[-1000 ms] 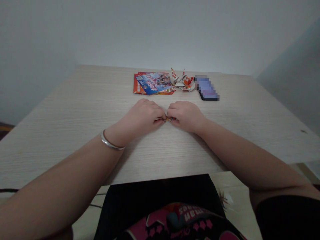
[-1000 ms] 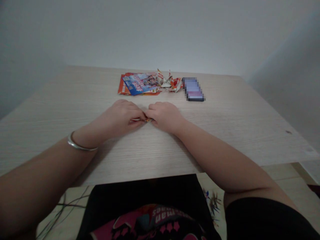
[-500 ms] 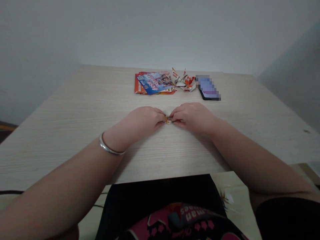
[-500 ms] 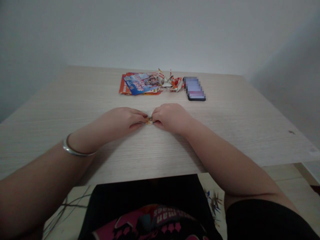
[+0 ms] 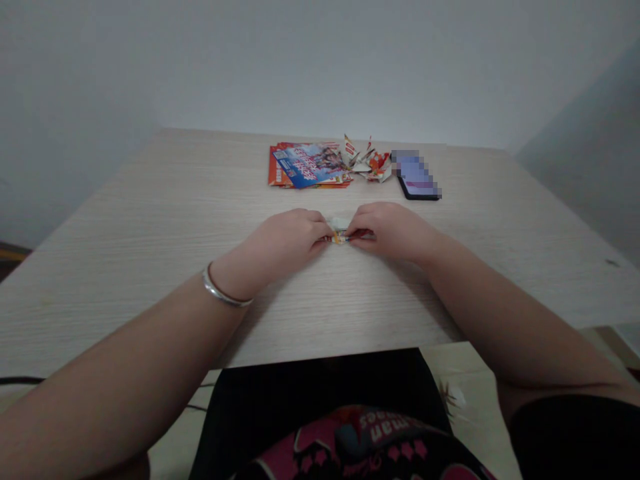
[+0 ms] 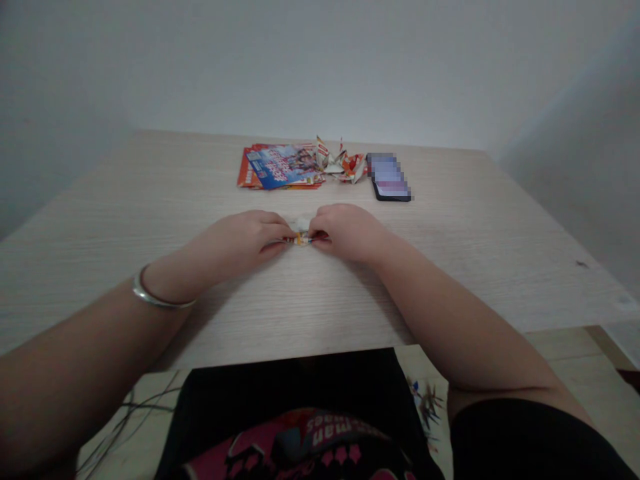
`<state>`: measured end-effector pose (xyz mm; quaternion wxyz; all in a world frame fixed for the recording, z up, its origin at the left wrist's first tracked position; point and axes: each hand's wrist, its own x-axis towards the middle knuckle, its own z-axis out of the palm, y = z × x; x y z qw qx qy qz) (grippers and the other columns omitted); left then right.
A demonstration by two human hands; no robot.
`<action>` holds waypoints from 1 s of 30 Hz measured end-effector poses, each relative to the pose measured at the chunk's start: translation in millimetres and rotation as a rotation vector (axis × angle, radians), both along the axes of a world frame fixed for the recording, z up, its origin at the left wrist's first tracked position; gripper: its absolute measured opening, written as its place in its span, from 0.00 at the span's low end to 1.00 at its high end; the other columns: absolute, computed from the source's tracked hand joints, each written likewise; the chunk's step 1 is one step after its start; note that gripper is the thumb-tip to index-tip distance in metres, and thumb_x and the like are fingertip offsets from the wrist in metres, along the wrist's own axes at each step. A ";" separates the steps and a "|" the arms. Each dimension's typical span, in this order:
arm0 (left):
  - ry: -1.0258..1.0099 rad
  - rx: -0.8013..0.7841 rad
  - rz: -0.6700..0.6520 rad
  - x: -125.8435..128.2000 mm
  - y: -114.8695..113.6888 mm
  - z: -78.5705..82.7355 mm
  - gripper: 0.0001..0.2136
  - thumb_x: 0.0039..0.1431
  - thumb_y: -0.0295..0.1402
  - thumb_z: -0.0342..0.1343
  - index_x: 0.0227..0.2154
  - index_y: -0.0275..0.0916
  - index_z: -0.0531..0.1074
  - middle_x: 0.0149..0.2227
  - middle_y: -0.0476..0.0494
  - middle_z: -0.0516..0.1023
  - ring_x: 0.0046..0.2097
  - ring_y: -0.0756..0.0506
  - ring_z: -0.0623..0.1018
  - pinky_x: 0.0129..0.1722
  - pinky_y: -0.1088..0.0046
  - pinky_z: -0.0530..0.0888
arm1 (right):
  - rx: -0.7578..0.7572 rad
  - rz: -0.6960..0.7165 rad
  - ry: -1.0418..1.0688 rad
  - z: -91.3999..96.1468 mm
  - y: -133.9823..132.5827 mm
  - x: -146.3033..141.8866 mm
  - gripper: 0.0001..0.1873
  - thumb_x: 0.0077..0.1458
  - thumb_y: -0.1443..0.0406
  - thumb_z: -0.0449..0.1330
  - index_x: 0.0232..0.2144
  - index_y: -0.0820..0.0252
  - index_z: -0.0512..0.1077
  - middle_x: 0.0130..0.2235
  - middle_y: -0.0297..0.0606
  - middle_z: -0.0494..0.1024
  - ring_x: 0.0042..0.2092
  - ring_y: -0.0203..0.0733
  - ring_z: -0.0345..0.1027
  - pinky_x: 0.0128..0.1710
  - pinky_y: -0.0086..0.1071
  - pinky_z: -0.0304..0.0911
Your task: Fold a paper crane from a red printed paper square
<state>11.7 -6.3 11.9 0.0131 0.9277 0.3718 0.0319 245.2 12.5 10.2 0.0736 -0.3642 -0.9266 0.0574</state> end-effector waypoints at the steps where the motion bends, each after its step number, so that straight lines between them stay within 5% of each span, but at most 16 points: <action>1: 0.011 0.007 0.010 0.6 -0.5 0.4 0.14 0.70 0.30 0.49 0.42 0.35 0.81 0.44 0.36 0.83 0.46 0.39 0.81 0.49 0.62 0.77 | 0.003 0.001 -0.007 0.0 -0.1 -0.4 0.08 0.60 0.67 0.64 0.40 0.58 0.84 0.39 0.42 0.83 0.41 0.44 0.73 0.40 0.35 0.61; 14: 0.015 0.109 0.102 6.0 -3.1 -3.1 0.13 0.72 0.37 0.52 0.43 0.36 0.80 0.44 0.37 0.82 0.46 0.37 0.81 0.40 0.63 0.75 | 0.071 0.084 -0.042 -6.3 -1.6 -10.2 0.09 0.62 0.69 0.59 0.37 0.63 0.81 0.40 0.46 0.82 0.42 0.46 0.72 0.42 0.37 0.61; 30: -0.012 0.085 0.009 6.6 3.9 -3.9 0.12 0.69 0.30 0.54 0.37 0.35 0.83 0.40 0.38 0.83 0.43 0.40 0.80 0.44 0.63 0.74 | 0.186 0.105 -0.147 -3.6 -10.4 -18.3 0.14 0.67 0.66 0.55 0.40 0.61 0.82 0.40 0.46 0.83 0.42 0.46 0.72 0.37 0.36 0.55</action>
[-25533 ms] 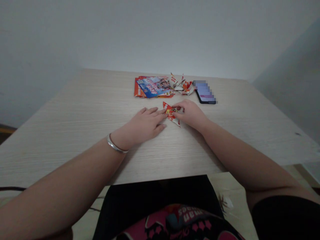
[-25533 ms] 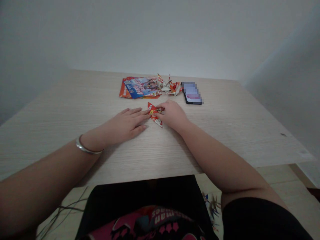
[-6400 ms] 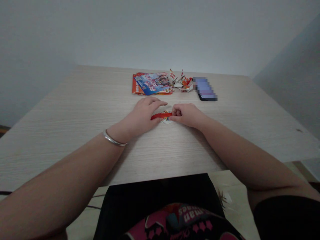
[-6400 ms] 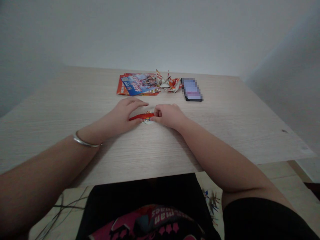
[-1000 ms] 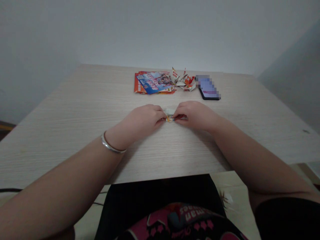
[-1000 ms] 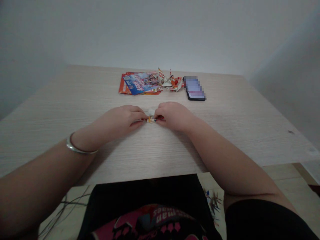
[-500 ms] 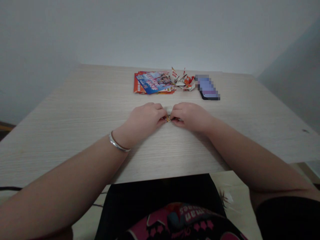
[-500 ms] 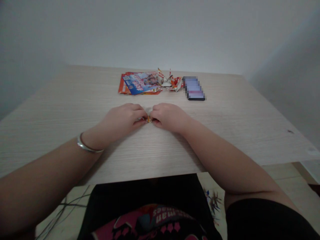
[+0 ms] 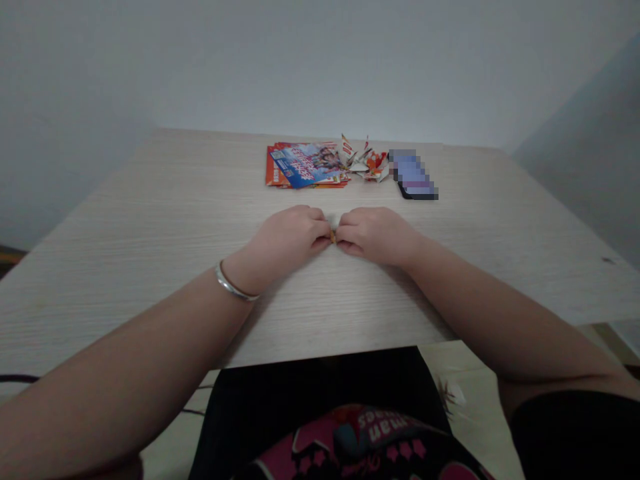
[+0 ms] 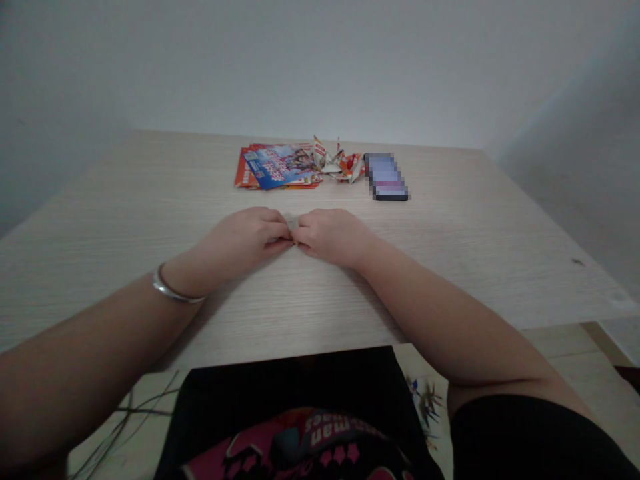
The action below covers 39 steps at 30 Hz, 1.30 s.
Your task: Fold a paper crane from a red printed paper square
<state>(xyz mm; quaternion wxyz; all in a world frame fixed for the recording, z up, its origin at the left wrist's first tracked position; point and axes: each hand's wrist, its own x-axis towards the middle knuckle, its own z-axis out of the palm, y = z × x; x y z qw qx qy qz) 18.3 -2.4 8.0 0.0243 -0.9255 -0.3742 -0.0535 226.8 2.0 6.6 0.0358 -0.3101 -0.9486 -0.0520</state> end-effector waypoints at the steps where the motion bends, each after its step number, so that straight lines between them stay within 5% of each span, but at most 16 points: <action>1: -0.003 -0.005 0.000 -0.1 0.9 -0.3 0.12 0.69 0.30 0.54 0.37 0.35 0.83 0.39 0.38 0.83 0.42 0.40 0.80 0.43 0.64 0.74 | -0.005 0.001 -0.005 0.3 0.3 -0.8 0.14 0.67 0.66 0.55 0.40 0.62 0.82 0.40 0.46 0.83 0.41 0.46 0.72 0.37 0.36 0.55; 13: -0.229 -0.121 0.028 -4.0 7.0 -10.3 0.11 0.67 0.32 0.56 0.33 0.35 0.81 0.36 0.39 0.81 0.39 0.43 0.78 0.43 0.65 0.72 | -0.220 -0.111 0.324 -17.2 14.3 0.0 0.09 0.57 0.70 0.59 0.36 0.64 0.80 0.36 0.42 0.79 0.37 0.40 0.67 0.39 0.32 0.58; 25: -0.362 -0.273 0.200 1.3 10.3 -15.2 0.08 0.62 0.34 0.59 0.32 0.36 0.79 0.32 0.44 0.76 0.35 0.45 0.73 0.39 0.67 0.69 | -0.319 -0.338 0.372 -11.1 14.8 2.0 0.07 0.59 0.67 0.63 0.32 0.62 0.81 0.33 0.39 0.81 0.33 0.38 0.66 0.37 0.32 0.56; 30: -0.370 -0.310 0.237 3.5 8.3 -13.9 0.07 0.61 0.32 0.59 0.31 0.35 0.79 0.31 0.45 0.77 0.32 0.47 0.72 0.35 0.69 0.68 | -0.446 -0.324 0.405 -10.1 17.0 10.1 0.06 0.57 0.63 0.66 0.30 0.60 0.81 0.31 0.36 0.80 0.32 0.37 0.67 0.35 0.31 0.57; 39: -0.294 -0.226 0.222 4.0 7.3 -13.4 0.11 0.64 0.33 0.54 0.30 0.35 0.78 0.31 0.42 0.79 0.33 0.46 0.74 0.34 0.68 0.68 | -0.515 -0.470 0.341 -1.8 13.6 -1.0 0.08 0.61 0.64 0.62 0.31 0.61 0.78 0.32 0.35 0.80 0.32 0.36 0.65 0.33 0.31 0.55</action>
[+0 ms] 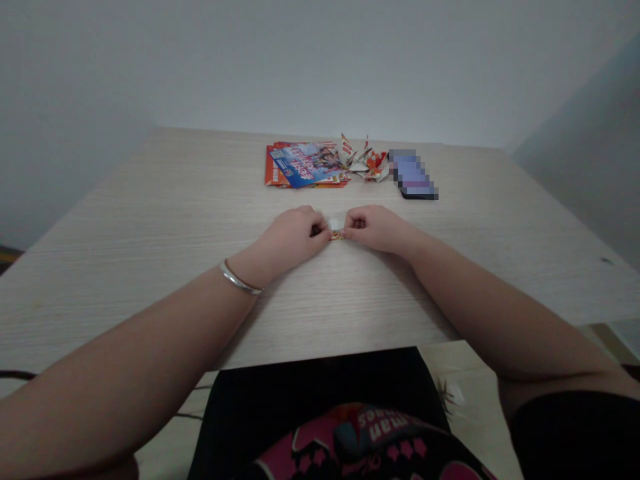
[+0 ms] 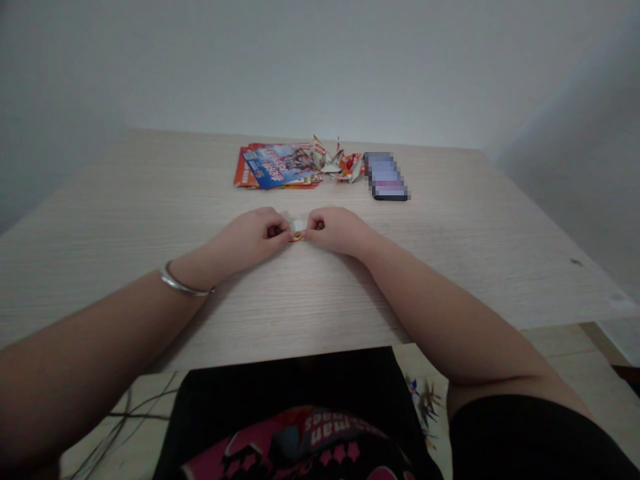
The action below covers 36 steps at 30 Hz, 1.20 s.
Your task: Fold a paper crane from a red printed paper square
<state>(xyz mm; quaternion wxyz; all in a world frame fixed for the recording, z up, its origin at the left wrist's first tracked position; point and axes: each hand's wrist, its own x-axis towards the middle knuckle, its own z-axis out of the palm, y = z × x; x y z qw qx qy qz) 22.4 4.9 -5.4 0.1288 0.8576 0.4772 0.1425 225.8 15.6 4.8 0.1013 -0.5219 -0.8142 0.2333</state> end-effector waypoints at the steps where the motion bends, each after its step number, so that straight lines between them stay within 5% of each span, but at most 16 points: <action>1: 0.012 0.013 0.007 0.6 -0.4 0.2 0.11 0.64 0.33 0.54 0.30 0.35 0.78 0.31 0.41 0.79 0.33 0.45 0.74 0.34 0.68 0.68 | 0.009 -0.008 -0.035 0.9 -0.5 -1.9 0.09 0.61 0.63 0.62 0.31 0.62 0.78 0.32 0.36 0.80 0.32 0.36 0.65 0.33 0.31 0.54; 17: 0.058 0.038 0.056 7.1 -5.0 2.0 0.10 0.63 0.33 0.55 0.29 0.34 0.78 0.29 0.41 0.77 0.30 0.46 0.72 0.34 0.67 0.72 | -0.038 -0.108 -0.214 5.6 2.4 -8.3 0.14 0.63 0.56 0.62 0.36 0.60 0.81 0.33 0.38 0.82 0.32 0.39 0.67 0.31 0.33 0.52; 36: 0.233 0.118 0.050 9.6 -4.9 4.2 0.13 0.66 0.33 0.52 0.33 0.33 0.78 0.32 0.37 0.79 0.33 0.43 0.76 0.34 0.66 0.72 | 0.076 -0.056 -0.340 3.1 0.9 -11.5 0.18 0.66 0.54 0.58 0.38 0.59 0.82 0.40 0.46 0.86 0.40 0.47 0.75 0.33 0.36 0.55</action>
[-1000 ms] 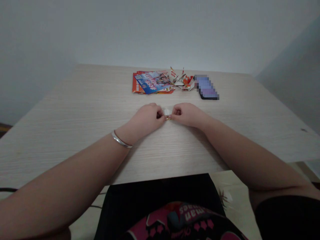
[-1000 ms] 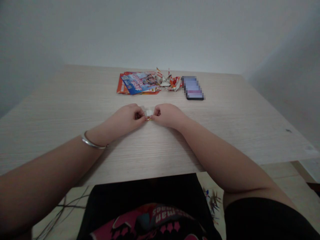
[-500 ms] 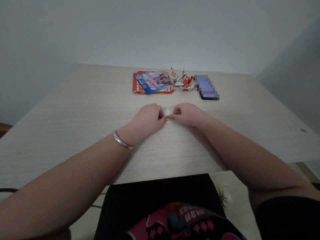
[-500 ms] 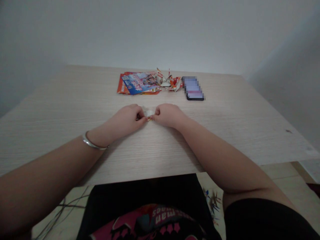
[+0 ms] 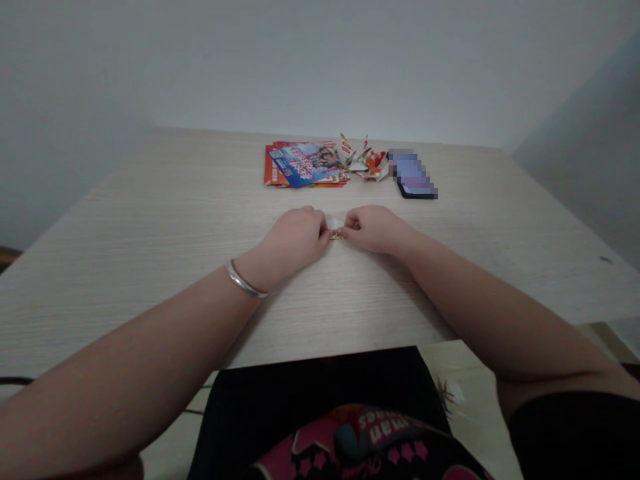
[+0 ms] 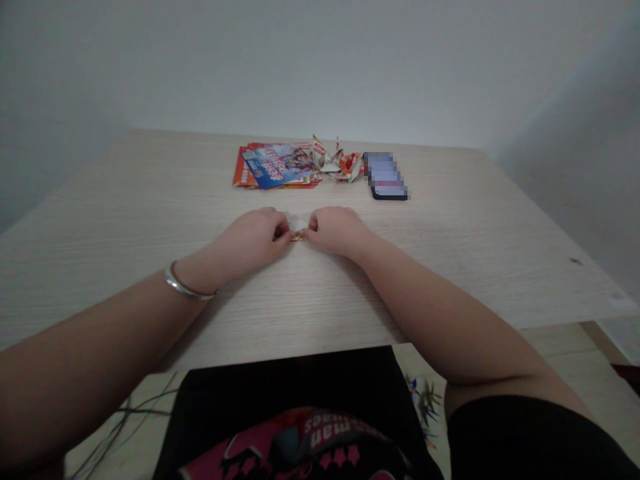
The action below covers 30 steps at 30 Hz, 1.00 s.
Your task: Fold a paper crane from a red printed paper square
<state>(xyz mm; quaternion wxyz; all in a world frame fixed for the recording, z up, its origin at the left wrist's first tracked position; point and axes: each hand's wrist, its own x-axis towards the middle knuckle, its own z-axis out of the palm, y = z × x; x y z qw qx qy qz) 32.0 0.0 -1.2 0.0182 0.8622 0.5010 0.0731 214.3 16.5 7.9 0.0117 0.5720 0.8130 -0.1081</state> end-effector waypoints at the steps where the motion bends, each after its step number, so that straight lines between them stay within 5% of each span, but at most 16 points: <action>1: 0.002 0.007 0.002 0.4 -0.1 -0.2 0.13 0.66 0.34 0.51 0.33 0.33 0.79 0.32 0.36 0.79 0.34 0.42 0.77 0.35 0.65 0.72 | 0.002 0.001 -0.001 -0.1 0.0 -0.1 0.17 0.66 0.54 0.58 0.38 0.59 0.82 0.40 0.46 0.86 0.40 0.47 0.75 0.33 0.36 0.55; 11: -0.033 -0.003 -0.014 -6.7 -3.9 3.6 0.10 0.67 0.34 0.54 0.40 0.34 0.79 0.37 0.38 0.81 0.37 0.42 0.79 0.37 0.67 0.72 | 0.014 0.007 0.003 -1.6 -1.6 0.3 0.16 0.66 0.54 0.58 0.38 0.58 0.80 0.41 0.45 0.85 0.41 0.47 0.75 0.34 0.36 0.54; 19: 0.104 -0.034 -0.336 -18.1 -6.4 17.4 0.15 0.72 0.31 0.50 0.47 0.35 0.82 0.47 0.37 0.84 0.48 0.40 0.81 0.52 0.63 0.74 | 0.047 -0.011 -0.014 -1.3 -3.7 4.0 0.15 0.66 0.55 0.59 0.37 0.58 0.79 0.42 0.45 0.86 0.42 0.48 0.76 0.36 0.37 0.54; 30: 0.147 0.098 -0.407 -17.5 -14.8 6.5 0.16 0.72 0.28 0.48 0.52 0.32 0.80 0.42 0.34 0.80 0.41 0.41 0.77 0.45 0.63 0.73 | 0.068 0.000 -0.055 0.7 -4.0 6.1 0.14 0.67 0.57 0.57 0.39 0.59 0.79 0.43 0.45 0.86 0.45 0.50 0.77 0.40 0.39 0.56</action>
